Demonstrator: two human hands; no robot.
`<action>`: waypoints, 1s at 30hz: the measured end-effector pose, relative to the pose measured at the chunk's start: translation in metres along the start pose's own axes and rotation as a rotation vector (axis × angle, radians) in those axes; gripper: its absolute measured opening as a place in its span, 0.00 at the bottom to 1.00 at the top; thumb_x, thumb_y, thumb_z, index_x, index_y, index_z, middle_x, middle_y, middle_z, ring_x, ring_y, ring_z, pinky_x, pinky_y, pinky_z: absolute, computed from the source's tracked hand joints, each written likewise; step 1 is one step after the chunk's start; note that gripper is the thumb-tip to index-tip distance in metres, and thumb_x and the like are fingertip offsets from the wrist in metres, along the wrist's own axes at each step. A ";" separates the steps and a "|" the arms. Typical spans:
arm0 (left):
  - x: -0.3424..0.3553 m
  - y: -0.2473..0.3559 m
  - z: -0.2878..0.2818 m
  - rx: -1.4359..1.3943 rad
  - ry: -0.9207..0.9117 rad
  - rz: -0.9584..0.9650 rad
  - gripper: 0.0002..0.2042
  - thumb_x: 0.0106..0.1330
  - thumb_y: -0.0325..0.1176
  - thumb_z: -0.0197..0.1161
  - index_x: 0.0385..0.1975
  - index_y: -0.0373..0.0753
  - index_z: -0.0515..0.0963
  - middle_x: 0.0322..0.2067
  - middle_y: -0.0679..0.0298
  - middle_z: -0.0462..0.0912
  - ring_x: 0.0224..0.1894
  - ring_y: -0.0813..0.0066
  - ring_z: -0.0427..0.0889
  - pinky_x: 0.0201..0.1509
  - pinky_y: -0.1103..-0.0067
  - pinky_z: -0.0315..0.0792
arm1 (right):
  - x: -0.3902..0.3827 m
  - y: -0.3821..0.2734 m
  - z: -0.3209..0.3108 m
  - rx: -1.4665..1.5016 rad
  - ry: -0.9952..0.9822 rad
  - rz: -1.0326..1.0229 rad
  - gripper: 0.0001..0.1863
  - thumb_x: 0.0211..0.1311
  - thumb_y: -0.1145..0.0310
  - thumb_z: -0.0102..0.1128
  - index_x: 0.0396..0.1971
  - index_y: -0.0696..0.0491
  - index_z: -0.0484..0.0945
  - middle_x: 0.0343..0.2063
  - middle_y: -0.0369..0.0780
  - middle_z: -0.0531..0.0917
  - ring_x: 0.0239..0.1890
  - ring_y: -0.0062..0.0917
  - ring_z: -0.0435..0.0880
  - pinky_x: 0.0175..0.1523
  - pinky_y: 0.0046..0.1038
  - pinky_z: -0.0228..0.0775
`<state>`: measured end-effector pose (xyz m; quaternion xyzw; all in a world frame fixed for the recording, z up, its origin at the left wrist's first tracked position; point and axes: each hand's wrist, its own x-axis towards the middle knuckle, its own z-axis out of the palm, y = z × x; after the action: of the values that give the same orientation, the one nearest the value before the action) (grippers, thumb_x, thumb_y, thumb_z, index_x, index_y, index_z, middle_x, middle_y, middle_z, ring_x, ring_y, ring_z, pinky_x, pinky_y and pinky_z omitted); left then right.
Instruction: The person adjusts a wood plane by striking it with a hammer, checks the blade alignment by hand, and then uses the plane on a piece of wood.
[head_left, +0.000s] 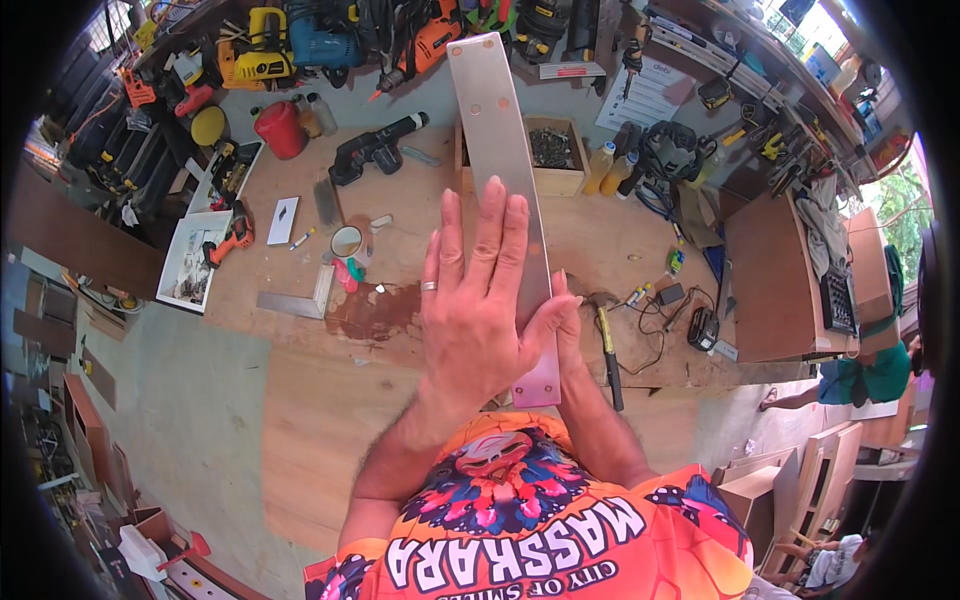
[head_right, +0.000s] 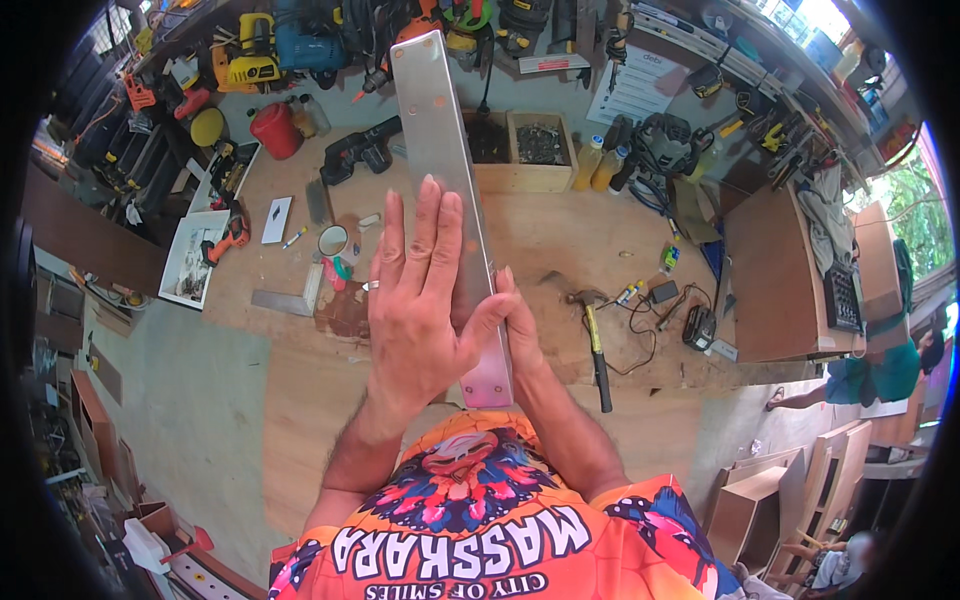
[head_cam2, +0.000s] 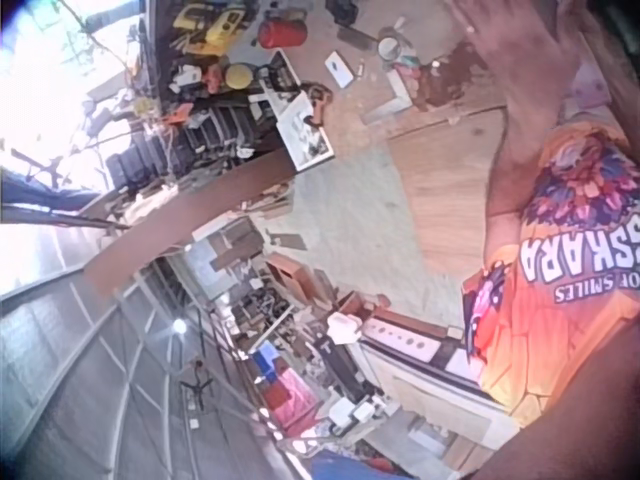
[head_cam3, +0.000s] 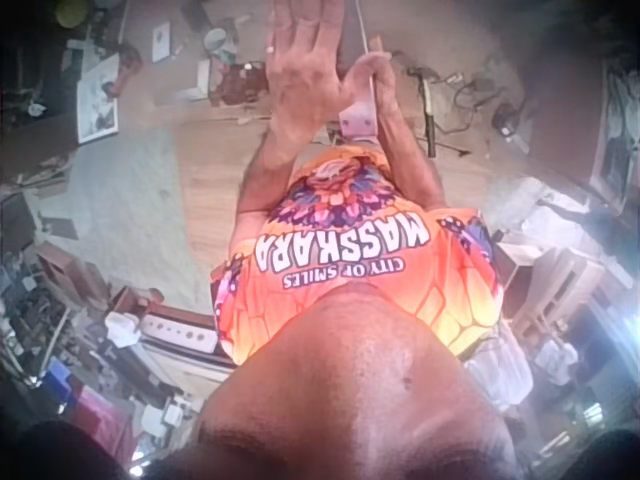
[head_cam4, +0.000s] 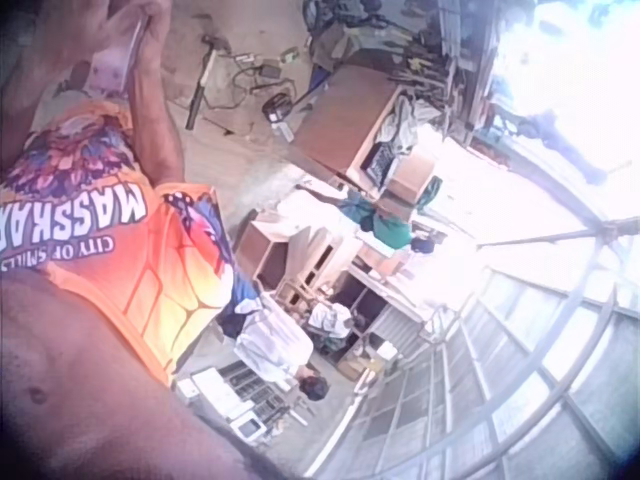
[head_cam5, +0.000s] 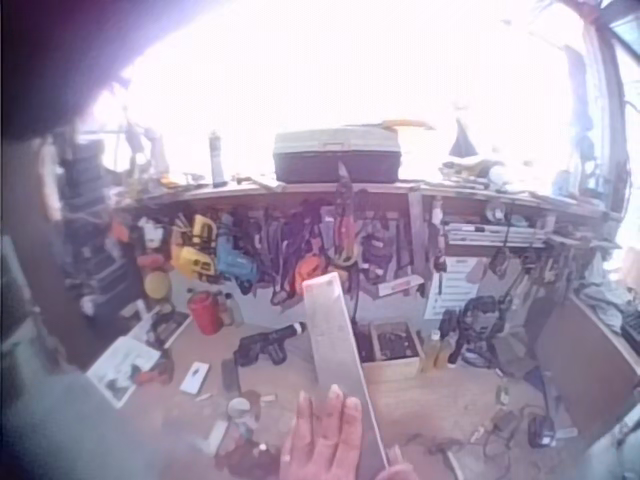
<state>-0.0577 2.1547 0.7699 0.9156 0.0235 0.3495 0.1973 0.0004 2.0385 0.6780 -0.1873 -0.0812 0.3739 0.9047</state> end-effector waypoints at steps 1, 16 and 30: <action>-0.002 0.004 -0.003 0.042 -0.031 -0.010 0.43 0.70 0.60 0.63 0.79 0.40 0.62 0.81 0.58 0.57 0.82 0.40 0.53 0.78 0.49 0.58 | 0.000 -0.001 0.001 -0.001 -0.001 0.001 0.34 0.83 0.46 0.47 0.75 0.55 0.64 0.69 0.44 0.75 0.67 0.32 0.78 0.74 0.37 0.69; -0.049 0.011 -0.010 -0.087 -0.076 -0.043 0.33 0.65 0.44 0.75 0.68 0.36 0.77 0.70 0.53 0.76 0.75 0.44 0.68 0.75 0.51 0.62 | 0.003 -0.017 0.001 0.182 0.216 0.181 0.34 0.80 0.46 0.53 0.75 0.51 0.66 0.71 0.41 0.75 0.71 0.33 0.75 0.78 0.42 0.65; -0.145 -0.148 0.174 -0.034 -0.564 0.007 0.39 0.57 0.48 0.78 0.68 0.38 0.75 0.66 0.55 0.78 0.73 0.51 0.71 0.74 0.58 0.65 | 0.032 -0.026 -0.228 -2.120 -0.587 -0.250 0.36 0.57 0.59 0.74 0.65 0.53 0.74 0.51 0.45 0.83 0.55 0.44 0.80 0.63 0.45 0.71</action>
<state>-0.0401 2.2046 0.5042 0.9733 -0.0415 0.0819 0.2103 0.1056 1.9810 0.4801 -0.7618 -0.5900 0.0509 0.2627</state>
